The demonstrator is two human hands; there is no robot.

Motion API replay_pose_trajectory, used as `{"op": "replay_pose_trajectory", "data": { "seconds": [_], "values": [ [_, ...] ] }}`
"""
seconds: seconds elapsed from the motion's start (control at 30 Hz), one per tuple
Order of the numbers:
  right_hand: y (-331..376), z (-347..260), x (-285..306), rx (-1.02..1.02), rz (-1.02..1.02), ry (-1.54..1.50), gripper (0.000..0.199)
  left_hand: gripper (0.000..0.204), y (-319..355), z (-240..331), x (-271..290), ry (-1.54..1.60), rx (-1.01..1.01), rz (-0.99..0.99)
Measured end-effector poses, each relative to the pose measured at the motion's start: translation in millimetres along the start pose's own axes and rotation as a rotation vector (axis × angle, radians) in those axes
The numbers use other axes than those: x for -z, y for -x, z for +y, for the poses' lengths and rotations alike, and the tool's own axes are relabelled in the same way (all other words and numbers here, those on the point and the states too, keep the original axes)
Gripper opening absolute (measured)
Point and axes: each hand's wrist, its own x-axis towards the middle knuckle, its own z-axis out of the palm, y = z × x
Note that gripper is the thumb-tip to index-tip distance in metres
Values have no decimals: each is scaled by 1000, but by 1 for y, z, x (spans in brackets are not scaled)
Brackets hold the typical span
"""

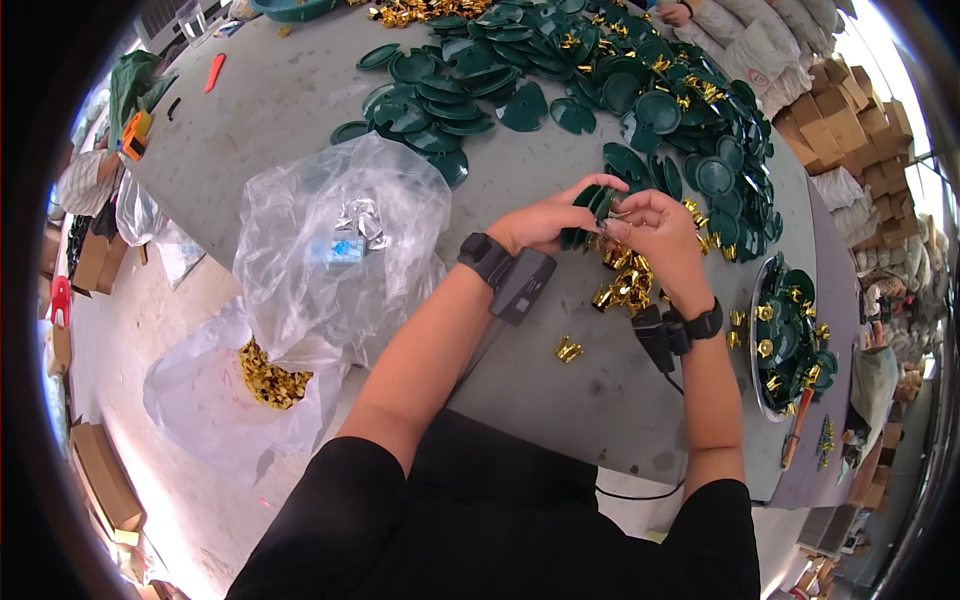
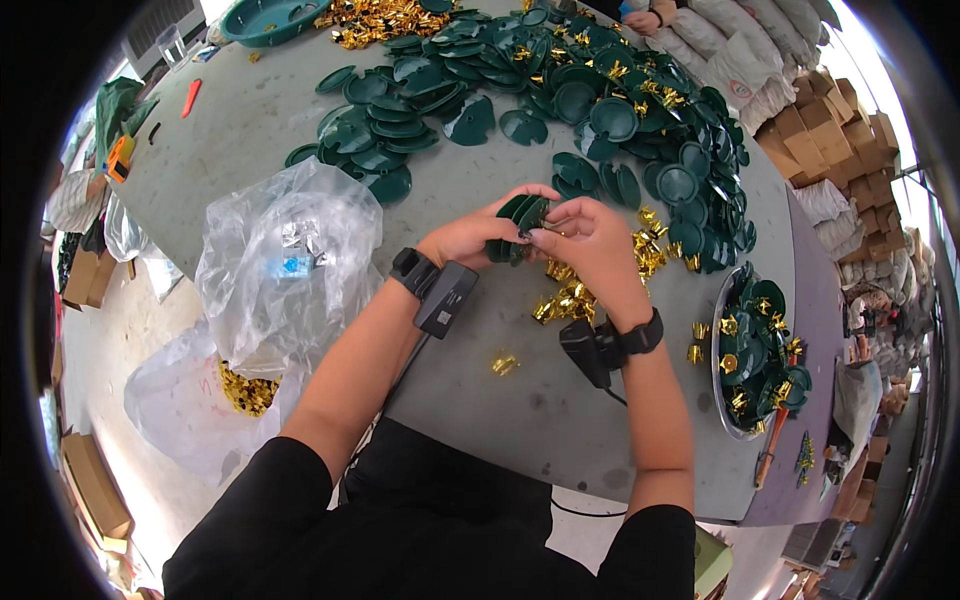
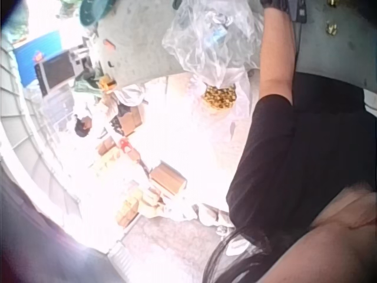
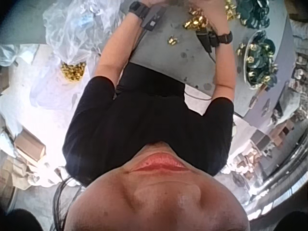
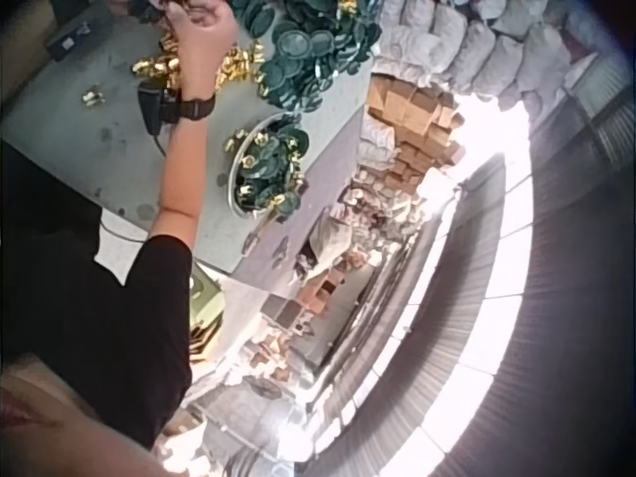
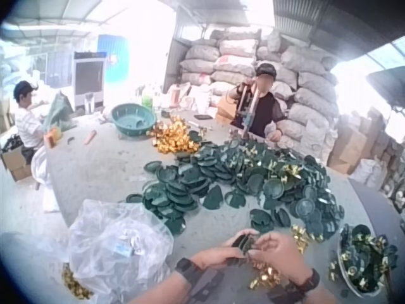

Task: The recorder is seen attaching small gold-colored components to green plastic disc-shaped bases at a work table in a factory or warehouse setting.

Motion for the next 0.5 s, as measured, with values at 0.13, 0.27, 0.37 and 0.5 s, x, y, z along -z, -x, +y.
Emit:
{"op": "replay_pose_trajectory", "data": {
  "seconds": [0.13,0.27,0.37,0.5],
  "values": [
    [-2,5,-3,-310,-110,-373,25,59,5,-1,1,14,6,20],
    [14,14,-2,-193,-48,-355,32,57,-1,-4,-3,87,-12,33],
    [20,28,-2,-83,22,-236,33,58,-4,-7,-12,90,42,38],
    [23,21,-8,-202,14,-435,31,61,6,-8,-6,-4,52,48]
  ]
}}
